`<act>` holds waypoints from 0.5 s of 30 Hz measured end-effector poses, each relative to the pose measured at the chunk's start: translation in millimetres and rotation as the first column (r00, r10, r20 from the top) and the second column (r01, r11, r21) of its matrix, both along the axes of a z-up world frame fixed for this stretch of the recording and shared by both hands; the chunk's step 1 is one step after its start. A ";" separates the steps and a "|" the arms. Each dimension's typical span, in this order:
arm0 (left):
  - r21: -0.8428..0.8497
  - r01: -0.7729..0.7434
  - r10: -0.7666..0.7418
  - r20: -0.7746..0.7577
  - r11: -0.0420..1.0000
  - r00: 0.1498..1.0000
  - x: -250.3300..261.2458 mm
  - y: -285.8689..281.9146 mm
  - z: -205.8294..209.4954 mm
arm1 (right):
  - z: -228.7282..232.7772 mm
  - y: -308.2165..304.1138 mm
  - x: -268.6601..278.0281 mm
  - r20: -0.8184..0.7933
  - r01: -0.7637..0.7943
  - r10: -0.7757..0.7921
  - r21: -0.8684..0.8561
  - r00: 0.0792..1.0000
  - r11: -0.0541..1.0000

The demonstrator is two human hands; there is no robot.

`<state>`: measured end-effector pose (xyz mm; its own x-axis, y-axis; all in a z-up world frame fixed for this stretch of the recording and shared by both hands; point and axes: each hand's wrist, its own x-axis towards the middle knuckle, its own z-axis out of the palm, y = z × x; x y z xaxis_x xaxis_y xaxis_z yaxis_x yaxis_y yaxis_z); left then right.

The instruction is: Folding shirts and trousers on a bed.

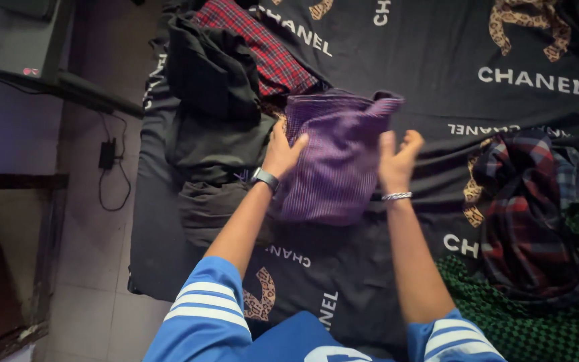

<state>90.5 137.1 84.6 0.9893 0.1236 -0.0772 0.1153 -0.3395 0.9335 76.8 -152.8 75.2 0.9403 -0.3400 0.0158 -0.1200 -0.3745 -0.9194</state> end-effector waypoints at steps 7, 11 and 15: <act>0.494 -0.180 0.009 0.328 0.851 0.945 20.8 77.7 5.1 | 40.3 93.2 -18.9 -0.762 -0.589 0.206 -0.269 0.614 0.762; 0.568 -0.361 0.061 0.478 0.740 0.876 70.5 153.8 28.0 | -1.4 101.6 -12.4 -0.803 -0.608 0.074 -0.382 0.591 0.696; 0.586 -0.425 0.256 0.353 0.690 0.900 125.7 244.1 -10.0 | -21.6 105.7 -4.2 -0.774 -0.609 0.018 -0.483 0.633 0.629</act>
